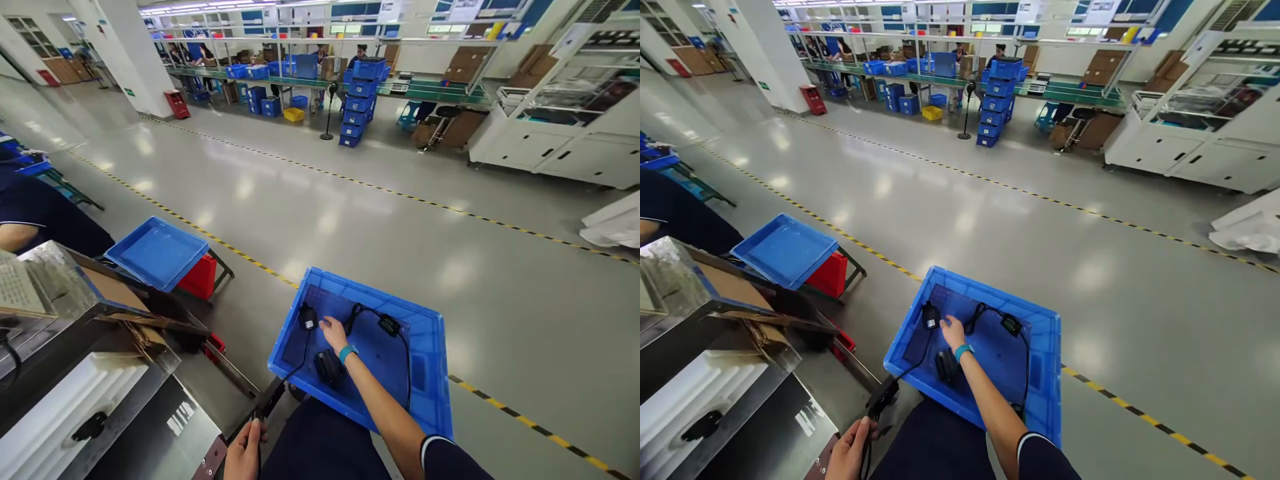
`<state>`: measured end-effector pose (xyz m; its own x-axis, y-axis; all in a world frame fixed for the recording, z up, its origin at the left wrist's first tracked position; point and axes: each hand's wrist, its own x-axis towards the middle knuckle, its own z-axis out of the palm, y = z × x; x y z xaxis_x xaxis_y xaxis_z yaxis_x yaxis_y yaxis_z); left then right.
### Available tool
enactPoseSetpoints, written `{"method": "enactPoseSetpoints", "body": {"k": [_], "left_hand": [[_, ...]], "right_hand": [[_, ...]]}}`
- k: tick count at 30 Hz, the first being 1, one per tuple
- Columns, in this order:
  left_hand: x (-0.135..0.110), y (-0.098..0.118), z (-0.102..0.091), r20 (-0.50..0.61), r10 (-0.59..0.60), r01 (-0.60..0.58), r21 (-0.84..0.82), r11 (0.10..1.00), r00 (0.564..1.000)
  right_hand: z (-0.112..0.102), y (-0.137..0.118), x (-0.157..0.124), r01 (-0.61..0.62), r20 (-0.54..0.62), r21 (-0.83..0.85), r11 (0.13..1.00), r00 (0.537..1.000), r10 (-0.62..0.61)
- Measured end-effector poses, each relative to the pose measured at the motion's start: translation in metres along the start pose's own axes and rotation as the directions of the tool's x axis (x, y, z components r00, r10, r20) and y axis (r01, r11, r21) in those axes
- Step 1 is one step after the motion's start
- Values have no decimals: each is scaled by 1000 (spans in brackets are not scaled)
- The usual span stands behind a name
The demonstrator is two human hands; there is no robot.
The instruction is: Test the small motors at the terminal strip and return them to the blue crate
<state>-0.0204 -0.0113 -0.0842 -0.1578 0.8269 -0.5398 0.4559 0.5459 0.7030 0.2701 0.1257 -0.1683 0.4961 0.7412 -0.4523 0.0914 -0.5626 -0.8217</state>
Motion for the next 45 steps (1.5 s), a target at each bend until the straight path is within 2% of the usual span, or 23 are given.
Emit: {"method": "enactPoseSetpoints", "body": {"k": [3, 7, 8, 10, 12, 15, 18, 20, 24, 26, 29, 34, 39, 45], "left_hand": [[12, -15, 0, 25, 30, -32, 75, 997, 999], [27, -21, 9, 36, 20, -28, 236, 971, 999], [29, -20, 12, 47, 4, -16, 253, 967, 999], [33, -16, 18, 67, -25, 7, 257, 966, 997], [33, -9, 23, 79, -38, 18, 237, 971, 996], [32, 4, 29, 97, -5, -13, 185, 983, 995], [28, 20, 34, 74, 38, -49, 155, 987, 997], [24, 30, 37, 39, 64, -70, 158, 985, 997], [14, 53, 49, -53, 140, -128, 186, 974, 989], [10, 64, 60, -58, 213, -200, 177, 964, 975], [8, 79, 78, 33, 307, -308, 135, 942, 951], [11, 92, 101, 185, 350, -367, 70, 928, 918], [18, 91, 110, 219, 332, -341, 6, 940, 918], [27, 82, 116, 169, 247, -228, -125, 966, 954]], "right_hand": [[-47, 6, 1, 78, -27, -258, 963, 996, -88], [-108, 13, 6, -30, -144, -524, 851, 988, -54], [-119, 14, 7, -52, -147, -563, 825, 988, -38], [-131, 15, 9, -24, -63, -607, 794, 998, -18], [-125, 18, 3, 78, 108, -610, 788, 994, -14], [-88, 24, -21, 183, 317, -587, 789, 948, 16], [-47, 32, -46, 189, 375, -591, 784, 925, 60], [-32, 34, -52, 180, 391, -585, 791, 917, 81], [-34, 31, -48, 201, 432, -578, 791, 897, 88], [-38, 27, -47, 245, 458, -579, 778, 887, 62], [-38, 22, -51, 288, 510, -571, 769, 859, 56], [-27, 18, -45, 274, 525, -610, 744, 843, 120], [-21, 22, -31, 243, 568, -605, 758, 799, 198], [-35, 15, -38, 67, 527, -489, 870, 817, 233]]}}
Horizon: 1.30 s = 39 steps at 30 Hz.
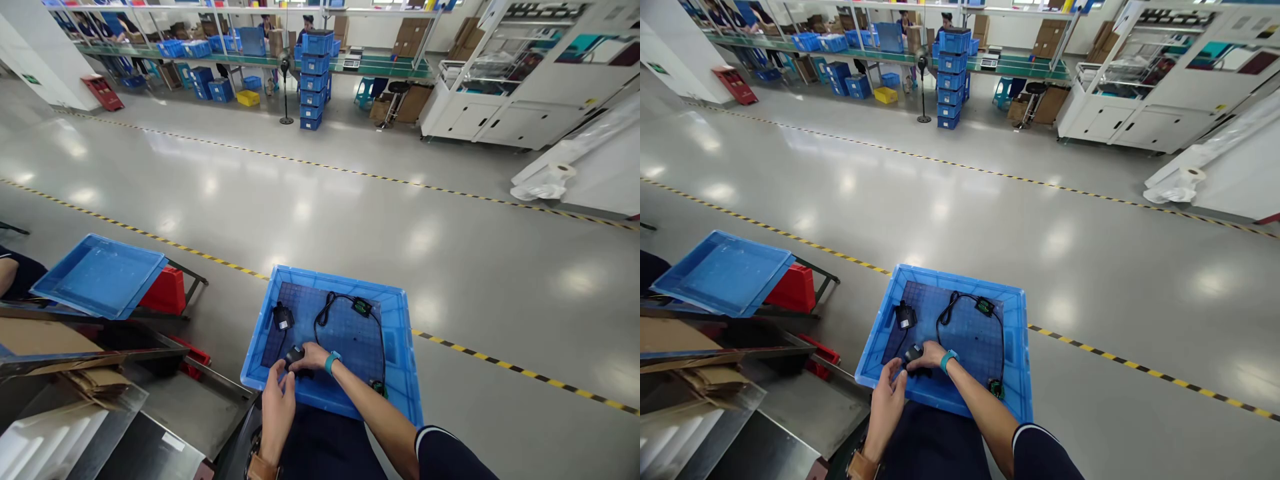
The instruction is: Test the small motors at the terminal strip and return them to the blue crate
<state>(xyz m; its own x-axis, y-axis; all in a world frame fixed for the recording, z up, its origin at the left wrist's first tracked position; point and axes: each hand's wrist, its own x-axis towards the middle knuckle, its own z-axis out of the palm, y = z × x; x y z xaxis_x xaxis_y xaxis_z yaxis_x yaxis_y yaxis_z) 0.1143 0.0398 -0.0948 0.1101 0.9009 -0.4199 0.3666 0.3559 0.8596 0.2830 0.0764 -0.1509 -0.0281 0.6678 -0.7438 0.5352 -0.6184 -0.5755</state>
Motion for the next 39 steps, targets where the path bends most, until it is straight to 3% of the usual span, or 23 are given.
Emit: {"method": "enactPoseSetpoints", "body": {"k": [4, 8, 11, 13, 14, 15, 17, 18, 20, 22, 26, 29, 34, 37, 39], "left_hand": [[1, 5, 7, -32, -99, 92, -181, 979, 995], [-2, 27, 16, 92, -172, 194, -352, 916, 981], [-3, 43, 14, 165, -210, 267, -570, 777, 964], [-4, 48, 6, 187, -242, 304, -675, 673, 952], [-4, 49, 1, 198, -249, 314, -706, 635, 948], [-4, 50, -5, 202, -253, 318, -727, 609, 946], [-6, 52, -17, 187, -256, 305, -759, 575, 948], [-7, 53, -22, 173, -260, 295, -773, 562, 950], [-10, 55, -33, 158, -263, 280, -795, 537, 952], [-13, 57, -41, 151, -262, 272, -807, 524, 953], [-17, 60, -53, 118, -251, 238, -817, 526, 961], [-21, 60, -59, 99, -222, 201, -840, 504, 970], [-25, 58, -66, 117, -112, 157, -860, 486, 987], [-27, 56, -69, 110, -50, 120, -856, 503, 993], [-27, 55, -71, 131, -30, 129, -858, 498, 991]], "right_hand": [[-12, -9, -40, 47, -75, 222, 974, 997, -31], [-27, -28, -89, 270, -148, 295, 917, 961, -236], [-50, -33, -114, 522, -54, 321, 790, 843, -535], [-69, -23, -119, 576, 54, 398, 714, 763, -645], [-78, -14, -119, 553, 97, 367, 748, 777, -622], [-85, -2, -117, 497, 123, 266, 826, 833, -540], [-92, 26, -110, 269, 87, -76, 960, 961, -263], [-91, 41, -107, 133, 40, -228, 964, 991, -127], [-81, 68, -103, -46, -12, -387, 921, 999, 45], [-65, 90, -104, -120, -19, -448, 886, 992, 124], [-40, 109, -109, -122, -59, -486, 866, 993, 107], [-42, 111, -106, -82, -24, -464, 882, 997, 80], [-65, 94, -93, 23, 90, -293, 956, 996, 3], [-79, 62, -97, 158, 155, 115, 981, 972, -174], [-88, 31, -107, 226, 127, 425, 877, 944, -305]]}}
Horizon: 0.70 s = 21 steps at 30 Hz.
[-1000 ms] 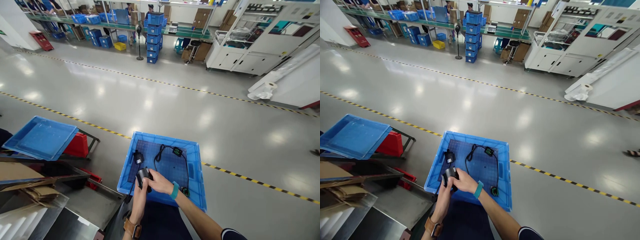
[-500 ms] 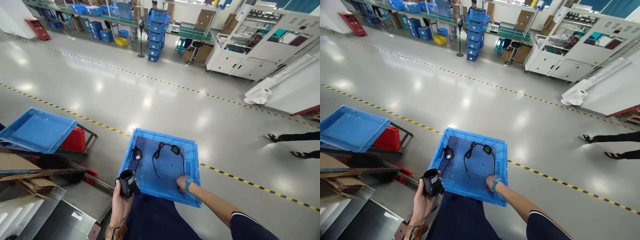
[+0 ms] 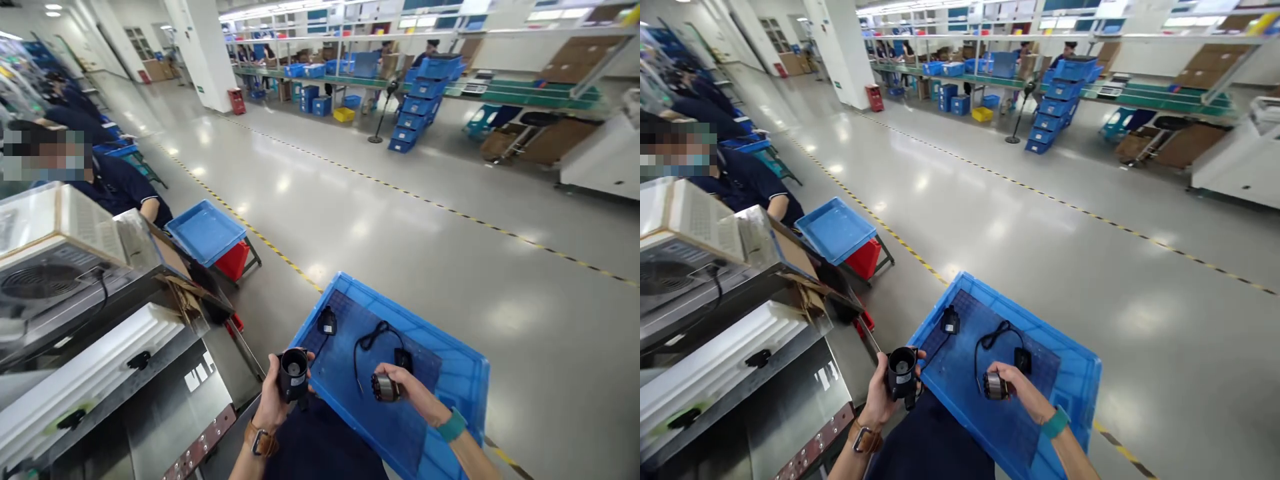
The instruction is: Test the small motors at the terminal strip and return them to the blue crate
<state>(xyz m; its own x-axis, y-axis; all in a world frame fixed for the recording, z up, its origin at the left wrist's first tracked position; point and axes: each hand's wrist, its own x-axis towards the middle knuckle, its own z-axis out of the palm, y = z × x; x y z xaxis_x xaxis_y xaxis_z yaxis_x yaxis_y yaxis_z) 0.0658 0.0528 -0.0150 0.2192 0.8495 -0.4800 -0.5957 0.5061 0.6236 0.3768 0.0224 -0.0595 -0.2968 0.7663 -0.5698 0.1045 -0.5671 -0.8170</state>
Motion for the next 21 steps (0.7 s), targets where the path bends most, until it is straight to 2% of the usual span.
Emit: {"method": "enactPoseSetpoints", "body": {"k": [1, 3, 6, 9, 12, 15, 18, 21], "left_hand": [[0, 1, -1, 11, -8, 8, -5, 1000, 1000], [-1, 2, -1, 20, -16, 16, -12, 1000, 1000], [-3, 4, 2, 23, 2, -2, -3, 1000, 1000], [-5, 6, 5, 31, 32, -34, 67, 997, 999], [-8, 6, 1, -8, 112, -110, 150, 983, 994], [-10, 4, -11, -114, 204, -180, 190, 965, 972], [-15, 3, -25, -151, 228, -195, 203, 960, 962], [-19, 6, -33, -147, 233, -200, 209, 957, 961]], "right_hand": [[4, -19, -2, 59, -9, 88, 994, 998, -58], [15, -60, -7, 170, -23, 89, 981, 985, -169], [38, -118, -16, 340, 113, -119, 933, 938, -327], [73, -160, -22, 445, 182, -373, 815, 896, -406], [111, -180, -17, 498, 220, -566, 657, 859, -462], [135, -185, -5, 616, 367, -586, 527, 781, -505], [142, -186, 4, 702, 475, -553, 449, 708, -522], [142, -188, 8, 727, 514, -561, 395, 680, -523]]}}
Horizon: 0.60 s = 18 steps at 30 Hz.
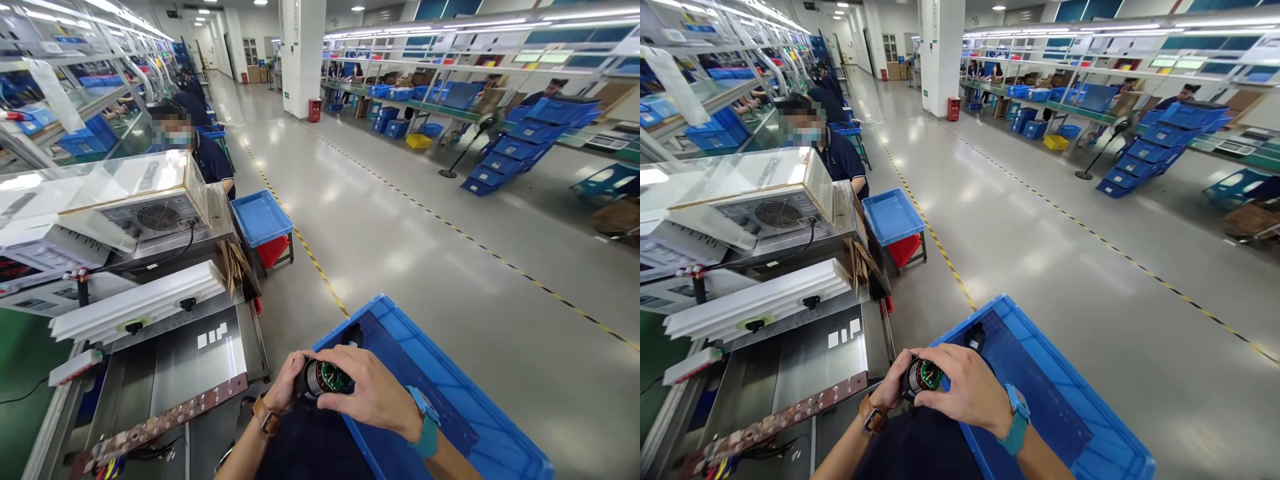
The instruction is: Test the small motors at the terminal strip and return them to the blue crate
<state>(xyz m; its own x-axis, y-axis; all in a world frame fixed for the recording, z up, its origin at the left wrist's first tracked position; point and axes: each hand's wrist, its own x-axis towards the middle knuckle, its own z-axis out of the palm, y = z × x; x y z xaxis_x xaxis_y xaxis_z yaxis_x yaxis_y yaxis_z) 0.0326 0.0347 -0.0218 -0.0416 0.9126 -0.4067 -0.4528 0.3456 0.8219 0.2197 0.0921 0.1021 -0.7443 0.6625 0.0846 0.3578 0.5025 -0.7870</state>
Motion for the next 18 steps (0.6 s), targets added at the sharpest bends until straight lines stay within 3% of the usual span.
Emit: {"method": "enactPoseSetpoints", "body": {"k": [4, 8, 13, 18], "left_hand": [[-4, 6, -4, -28, 35, -35, -3, 999, 999], [-10, 10, -6, 30, 101, -102, 34, 994, 994], [-15, 12, -10, -35, 81, -81, -10, 997, 996], [-24, 25, -10, 6, 109, -109, 86, 990, 994]], "right_hand": [[5, -1, 7, 42, 47, -135, 990, 998, -36], [11, -3, 11, 151, 155, -224, 963, 981, -118], [12, -6, 9, 159, 99, -139, 977, 984, -146], [17, -6, 7, 162, 75, -123, 979, 985, -153]]}}
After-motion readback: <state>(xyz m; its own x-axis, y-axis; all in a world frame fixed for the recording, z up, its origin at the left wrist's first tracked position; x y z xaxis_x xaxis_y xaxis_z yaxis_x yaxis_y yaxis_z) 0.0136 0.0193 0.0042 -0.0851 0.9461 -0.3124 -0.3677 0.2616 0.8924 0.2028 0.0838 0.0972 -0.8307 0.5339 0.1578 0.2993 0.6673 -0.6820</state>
